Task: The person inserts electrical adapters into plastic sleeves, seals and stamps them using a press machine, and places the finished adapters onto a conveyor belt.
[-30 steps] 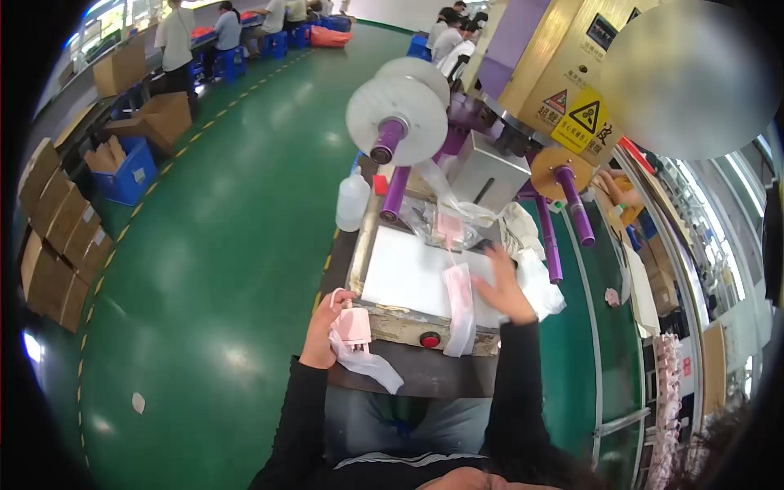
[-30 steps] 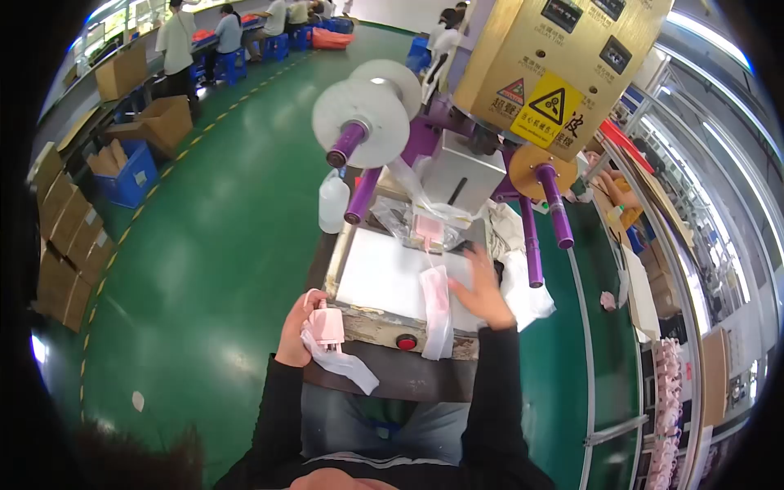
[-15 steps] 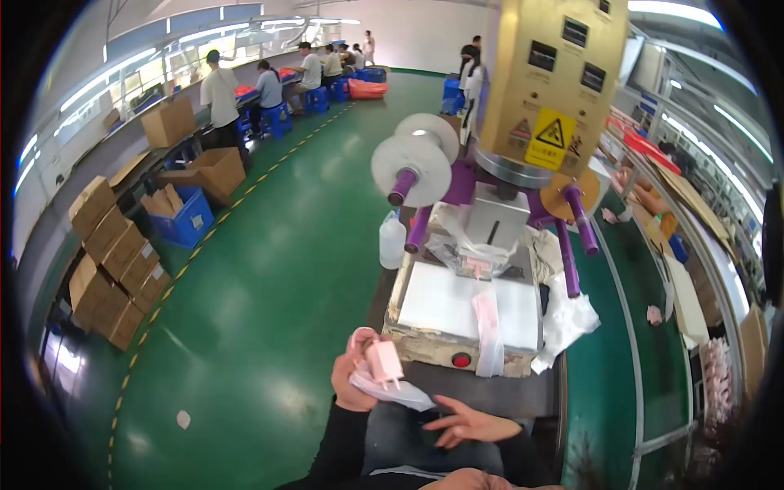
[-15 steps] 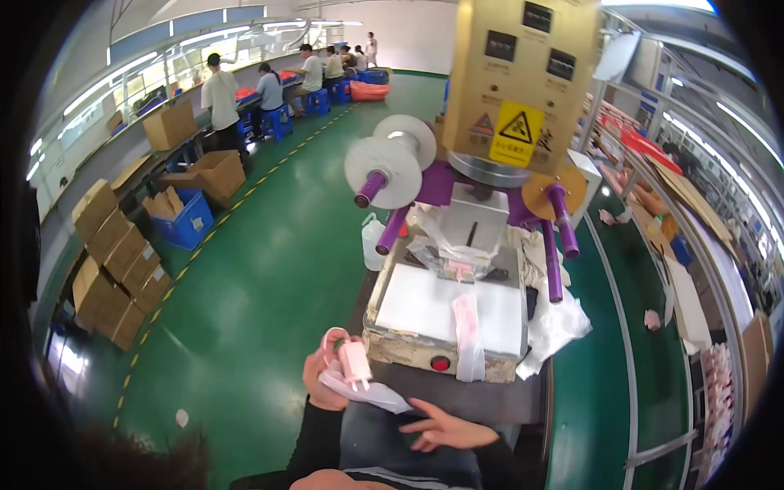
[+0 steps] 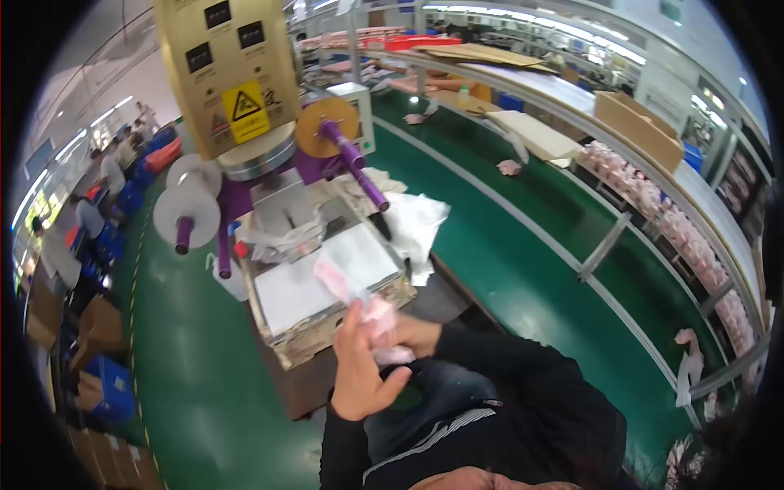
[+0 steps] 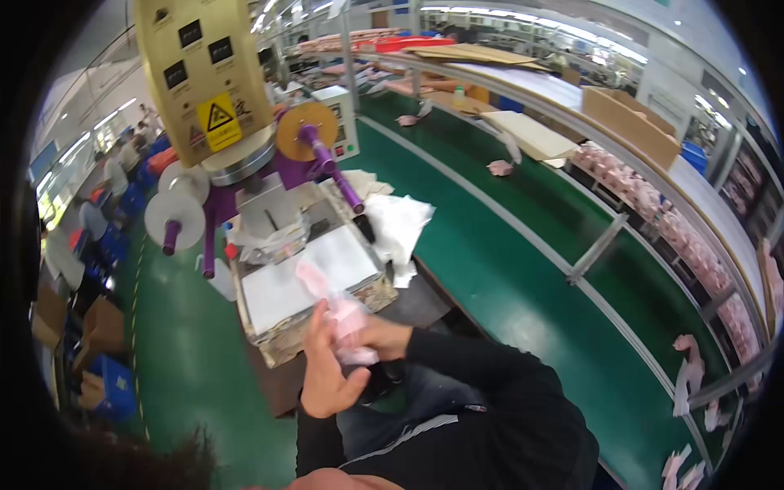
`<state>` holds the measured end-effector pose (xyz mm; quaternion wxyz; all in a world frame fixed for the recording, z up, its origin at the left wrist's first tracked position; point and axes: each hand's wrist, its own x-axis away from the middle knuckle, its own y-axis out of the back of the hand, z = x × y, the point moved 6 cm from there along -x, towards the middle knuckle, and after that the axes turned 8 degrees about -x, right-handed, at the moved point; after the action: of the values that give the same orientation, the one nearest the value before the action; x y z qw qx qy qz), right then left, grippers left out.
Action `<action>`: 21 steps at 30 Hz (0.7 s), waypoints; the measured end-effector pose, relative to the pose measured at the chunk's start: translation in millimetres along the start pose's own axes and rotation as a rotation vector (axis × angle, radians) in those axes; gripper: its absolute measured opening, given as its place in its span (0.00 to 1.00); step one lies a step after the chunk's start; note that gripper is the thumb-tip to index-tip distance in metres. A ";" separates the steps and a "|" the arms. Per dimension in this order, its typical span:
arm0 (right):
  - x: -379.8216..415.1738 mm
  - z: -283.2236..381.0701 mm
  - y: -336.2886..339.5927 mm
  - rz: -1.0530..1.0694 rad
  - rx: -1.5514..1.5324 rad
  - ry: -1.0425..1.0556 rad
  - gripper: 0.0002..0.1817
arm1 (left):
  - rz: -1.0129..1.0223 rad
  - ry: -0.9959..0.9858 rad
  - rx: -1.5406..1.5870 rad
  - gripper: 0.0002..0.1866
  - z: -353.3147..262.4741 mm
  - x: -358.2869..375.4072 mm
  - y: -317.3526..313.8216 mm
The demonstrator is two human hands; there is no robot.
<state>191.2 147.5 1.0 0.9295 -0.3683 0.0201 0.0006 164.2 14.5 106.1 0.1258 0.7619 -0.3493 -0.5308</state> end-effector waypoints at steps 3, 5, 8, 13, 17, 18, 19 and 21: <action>97.3 116.8 63.1 -0.136 0.526 0.270 0.36 | 0.205 -0.110 0.243 0.36 -18.4 -4.8 -37.2; 195.7 185.0 80.2 -0.527 0.435 0.509 0.22 | 0.511 -0.099 0.562 0.30 -16.5 14.9 -74.7; 382.2 237.2 96.6 -1.334 0.802 0.761 0.24 | 0.974 0.112 0.982 0.21 6.2 105.4 -148.5; 637.5 204.0 134.0 -2.126 2.307 0.074 0.24 | 0.993 0.455 1.434 0.22 13.3 217.1 -209.9; 620.2 188.2 136.3 -2.491 1.411 -0.399 0.30 | 1.000 0.456 1.382 0.22 21.1 199.7 -218.6; 567.1 199.7 127.8 -2.230 1.499 -0.611 0.32 | 1.011 0.469 1.369 0.22 20.5 200.4 -216.1; 526.6 217.7 138.7 -2.150 1.584 -0.587 0.31 | 1.031 0.487 1.357 0.23 18.7 204.3 -211.3; 424.9 247.7 154.3 -1.984 1.770 -0.294 0.27 | 1.075 0.506 1.330 0.23 19.6 196.5 -202.6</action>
<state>622.5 423.8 59.6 0.4546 0.4989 -0.3600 -0.6441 265.2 34.0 -157.5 -0.0370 0.5050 -0.8569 0.0963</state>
